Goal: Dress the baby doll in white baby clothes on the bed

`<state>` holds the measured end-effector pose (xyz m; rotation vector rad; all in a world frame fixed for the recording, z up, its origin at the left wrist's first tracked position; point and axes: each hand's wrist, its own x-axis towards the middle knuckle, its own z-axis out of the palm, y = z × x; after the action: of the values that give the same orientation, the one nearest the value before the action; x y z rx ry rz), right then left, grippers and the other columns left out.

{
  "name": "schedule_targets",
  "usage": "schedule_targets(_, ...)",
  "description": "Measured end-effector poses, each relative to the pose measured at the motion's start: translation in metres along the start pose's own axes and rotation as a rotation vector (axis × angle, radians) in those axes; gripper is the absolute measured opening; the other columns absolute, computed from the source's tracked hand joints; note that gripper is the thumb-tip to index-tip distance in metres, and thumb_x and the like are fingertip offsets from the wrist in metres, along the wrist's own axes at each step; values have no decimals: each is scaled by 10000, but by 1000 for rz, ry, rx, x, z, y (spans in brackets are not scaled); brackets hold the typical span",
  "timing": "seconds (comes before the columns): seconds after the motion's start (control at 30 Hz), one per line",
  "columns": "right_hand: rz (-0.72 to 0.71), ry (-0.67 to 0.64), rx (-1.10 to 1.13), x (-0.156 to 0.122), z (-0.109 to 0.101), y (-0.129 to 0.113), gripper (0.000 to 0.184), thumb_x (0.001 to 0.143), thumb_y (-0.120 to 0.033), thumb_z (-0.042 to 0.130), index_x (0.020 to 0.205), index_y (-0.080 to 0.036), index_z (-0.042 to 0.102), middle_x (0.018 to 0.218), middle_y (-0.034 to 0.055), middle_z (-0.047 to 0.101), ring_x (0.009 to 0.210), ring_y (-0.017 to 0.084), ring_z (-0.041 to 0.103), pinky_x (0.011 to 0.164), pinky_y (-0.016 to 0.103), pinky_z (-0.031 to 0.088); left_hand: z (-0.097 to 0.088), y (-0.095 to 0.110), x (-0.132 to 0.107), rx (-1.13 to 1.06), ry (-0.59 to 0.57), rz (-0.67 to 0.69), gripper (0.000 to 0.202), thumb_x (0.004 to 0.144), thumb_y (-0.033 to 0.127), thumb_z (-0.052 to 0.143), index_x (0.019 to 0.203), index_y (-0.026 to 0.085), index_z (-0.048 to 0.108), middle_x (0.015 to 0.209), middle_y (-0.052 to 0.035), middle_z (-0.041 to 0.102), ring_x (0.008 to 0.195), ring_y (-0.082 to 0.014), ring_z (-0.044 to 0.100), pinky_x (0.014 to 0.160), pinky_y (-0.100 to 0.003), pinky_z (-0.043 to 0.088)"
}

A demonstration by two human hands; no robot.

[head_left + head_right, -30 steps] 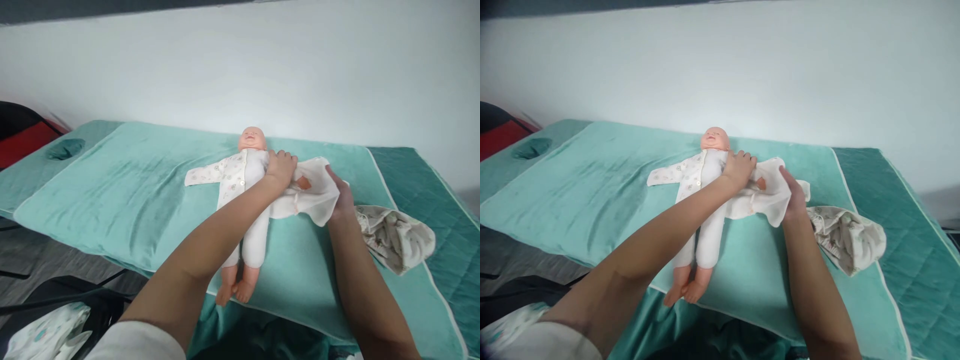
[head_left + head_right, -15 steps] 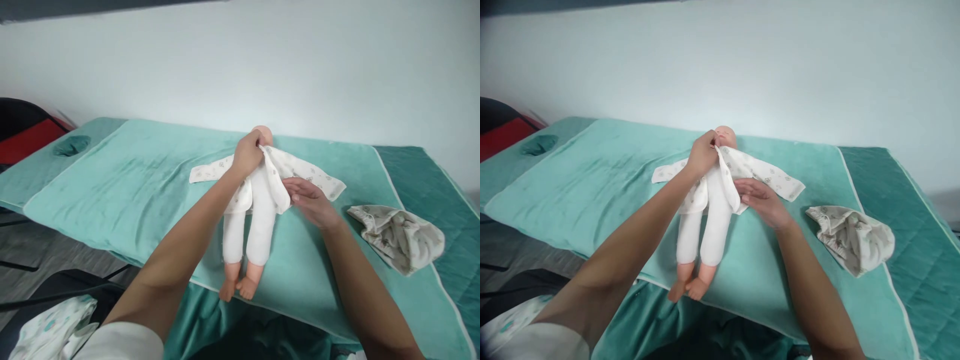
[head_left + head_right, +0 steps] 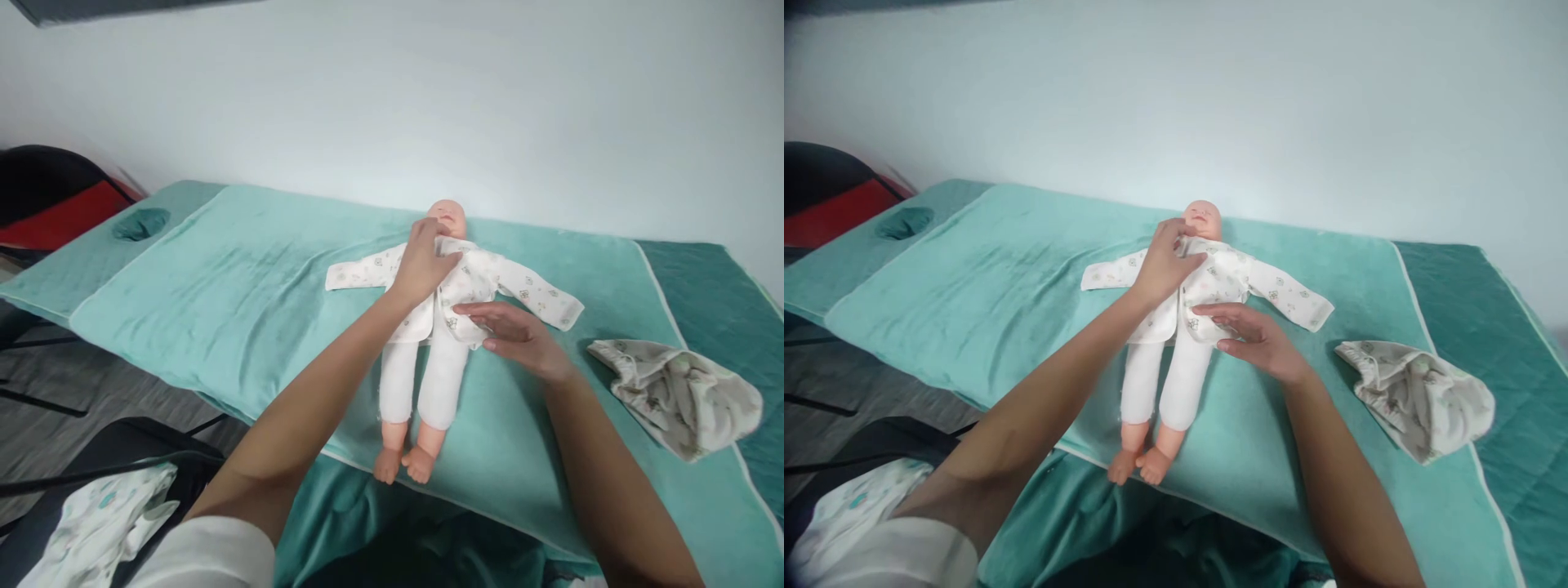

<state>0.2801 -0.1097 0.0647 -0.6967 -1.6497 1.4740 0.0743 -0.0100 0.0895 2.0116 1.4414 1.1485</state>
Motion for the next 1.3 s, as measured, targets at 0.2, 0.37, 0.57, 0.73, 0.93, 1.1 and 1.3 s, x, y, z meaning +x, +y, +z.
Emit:
schedule_targets(0.2, -10, 213, 163, 2, -4, 8, 478, 767, -371, 867, 1217, -339, 709, 1245, 45, 751, 1208, 251, 668, 1058, 440, 511, -7, 13, -13, -147, -92, 26, 414, 866, 81, 377, 1192, 221, 590, 1376, -41, 645, 1309, -152, 588, 1083, -306, 477)
schedule_targets(0.37, -54, 436, 48, 6, -12, 17, 360, 780, -415, 845, 1099, -292, 734, 1042, 38, 759, 1027, 216, 681, 933, 379, 538, -19, -26, -61, -235, 155, -123, 330, 966, 230, 413, 1252, 227, 577, 1355, -56, 676, 1239, -155, 638, 1088, -318, 501)
schedule_targets(0.57, 72, 325, -196, 9, -11, 30, 295, 896, -539, 692, 895, -245, 710, 816, -2, 686, 780, 164, 608, 733, 300, 480, -29, -63, -145, -178, 175, -300, 336, 963, 204, 396, 1217, 246, 612, 1329, -49, 698, 1248, -175, 645, 1126, -376, 498)
schedule_targets(0.73, 76, 349, -311, 10, -13, 40, 408, 934, -617, 590, 804, -238, 671, 800, -5, 655, 795, 167, 590, 768, 299, 472, -38, -60, -183, 48, 79, -269, 365, 908, 188, 511, 1256, 253, 601, 1305, -52, 688, 1248, -197, 623, 1132, -384, 482)
schedule_targets(0.93, 1, 387, -320, -6, -10, 48, 359, 950, -616, 575, 972, -278, 693, 949, 10, 680, 923, 193, 626, 875, 335, 496, -34, -59, -177, 231, 43, -195, 218, 917, 246, 586, 1125, 216, 646, 1323, -83, 686, 1246, -264, 605, 1092, -441, 465)
schedule_targets(1.1, -28, 360, -421, -27, -1, 58, 499, 848, -578, 721, 1237, -274, 646, 1208, 72, 682, 1122, 256, 619, 944, 413, 516, -27, -66, -174, 300, 72, -145, 111, 927, 210, 561, 964, 201, 665, 1269, -102, 709, 1178, -296, 614, 1021, -456, 465)
schedule_targets(1.3, 54, 657, -800, -35, 13, 64, 372, 785, -234, 647, 1156, -222, 637, 927, 17, 619, 695, 162, 534, 702, 350, 493, -23, -70, -179, 205, 255, -219, 73, 894, 168, 549, 870, 225, 587, 1061, -79, 739, 1009, -261, 630, 921, -409, 475)
